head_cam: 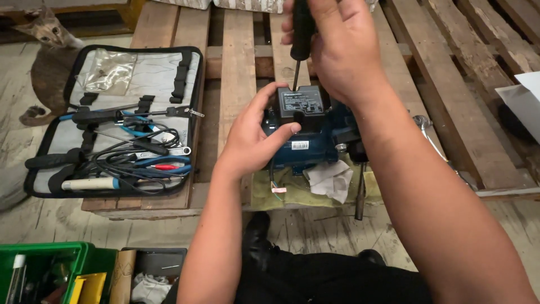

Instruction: Connecting electrical wires to a water pump by removing the terminal cover with a screwdriver and manipulating the internal wiring.

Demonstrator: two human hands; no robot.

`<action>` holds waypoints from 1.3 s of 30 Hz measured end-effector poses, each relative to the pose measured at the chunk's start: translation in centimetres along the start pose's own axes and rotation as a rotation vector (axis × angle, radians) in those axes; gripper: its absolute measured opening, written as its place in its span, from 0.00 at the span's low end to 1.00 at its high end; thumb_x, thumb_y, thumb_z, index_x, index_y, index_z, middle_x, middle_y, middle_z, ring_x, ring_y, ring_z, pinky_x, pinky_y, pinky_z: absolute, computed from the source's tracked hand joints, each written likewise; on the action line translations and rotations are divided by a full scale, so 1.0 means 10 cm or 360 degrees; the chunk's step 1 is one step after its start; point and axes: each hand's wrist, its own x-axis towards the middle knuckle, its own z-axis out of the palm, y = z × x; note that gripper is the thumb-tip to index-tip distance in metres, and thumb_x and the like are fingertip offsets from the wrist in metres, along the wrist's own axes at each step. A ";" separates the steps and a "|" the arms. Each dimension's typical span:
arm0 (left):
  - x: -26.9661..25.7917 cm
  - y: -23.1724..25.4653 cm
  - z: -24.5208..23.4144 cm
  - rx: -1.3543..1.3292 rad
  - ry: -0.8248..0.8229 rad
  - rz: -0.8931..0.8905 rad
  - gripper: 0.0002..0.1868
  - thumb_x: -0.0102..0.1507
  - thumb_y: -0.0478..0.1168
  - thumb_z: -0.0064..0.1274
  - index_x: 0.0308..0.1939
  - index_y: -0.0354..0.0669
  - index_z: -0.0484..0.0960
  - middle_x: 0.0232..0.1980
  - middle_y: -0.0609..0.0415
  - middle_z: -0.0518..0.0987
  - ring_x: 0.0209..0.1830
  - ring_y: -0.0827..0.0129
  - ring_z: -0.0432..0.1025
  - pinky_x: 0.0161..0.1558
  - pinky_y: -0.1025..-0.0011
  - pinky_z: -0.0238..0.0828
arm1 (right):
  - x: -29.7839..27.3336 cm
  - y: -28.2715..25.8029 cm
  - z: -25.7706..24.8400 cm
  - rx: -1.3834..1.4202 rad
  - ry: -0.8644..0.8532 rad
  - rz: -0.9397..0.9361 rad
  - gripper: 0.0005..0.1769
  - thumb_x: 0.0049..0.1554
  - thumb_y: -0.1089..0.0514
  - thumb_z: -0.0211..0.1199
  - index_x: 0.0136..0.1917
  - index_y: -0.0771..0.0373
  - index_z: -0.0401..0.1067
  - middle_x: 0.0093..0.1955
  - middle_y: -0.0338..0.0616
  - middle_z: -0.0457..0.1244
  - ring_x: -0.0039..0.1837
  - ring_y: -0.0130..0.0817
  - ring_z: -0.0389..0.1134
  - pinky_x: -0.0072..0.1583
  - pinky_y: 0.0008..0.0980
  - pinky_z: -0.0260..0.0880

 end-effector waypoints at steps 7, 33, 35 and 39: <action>0.01 0.08 -0.01 -0.0024 -0.0021 -0.0128 0.33 0.62 0.50 0.58 0.69 0.51 0.66 0.63 0.58 0.77 0.54 0.75 0.73 0.35 0.79 0.72 | -0.01 -0.09 0.09 0.0108 0.0047 0.0170 0.22 0.63 0.38 0.52 0.53 0.59 0.65 0.47 0.42 0.63 0.44 0.31 0.64 0.49 0.34 0.71; 0.01 0.01 0.01 0.0023 0.0025 -0.0065 0.33 0.61 0.51 0.58 0.69 0.51 0.67 0.63 0.56 0.78 0.54 0.73 0.73 0.39 0.77 0.72 | -0.02 0.00 -0.08 0.0155 -0.0113 0.0156 0.17 0.67 0.44 0.55 0.59 0.58 0.65 0.56 0.45 0.63 0.54 0.38 0.69 0.56 0.39 0.76; 0.01 0.01 0.01 0.0010 0.0024 -0.0038 0.33 0.62 0.51 0.58 0.69 0.50 0.67 0.63 0.55 0.78 0.57 0.70 0.74 0.50 0.73 0.70 | -0.02 -0.06 0.01 0.0255 -0.0056 0.0254 0.17 0.67 0.46 0.51 0.58 0.60 0.65 0.53 0.46 0.64 0.49 0.38 0.67 0.52 0.40 0.74; 0.01 0.01 0.01 -0.0045 0.0016 -0.0011 0.33 0.63 0.53 0.57 0.69 0.48 0.67 0.63 0.54 0.78 0.60 0.68 0.74 0.60 0.71 0.70 | 0.00 -0.16 0.14 0.0154 -0.0175 0.0358 0.34 0.55 0.25 0.48 0.50 0.58 0.63 0.44 0.39 0.59 0.42 0.29 0.58 0.49 0.34 0.66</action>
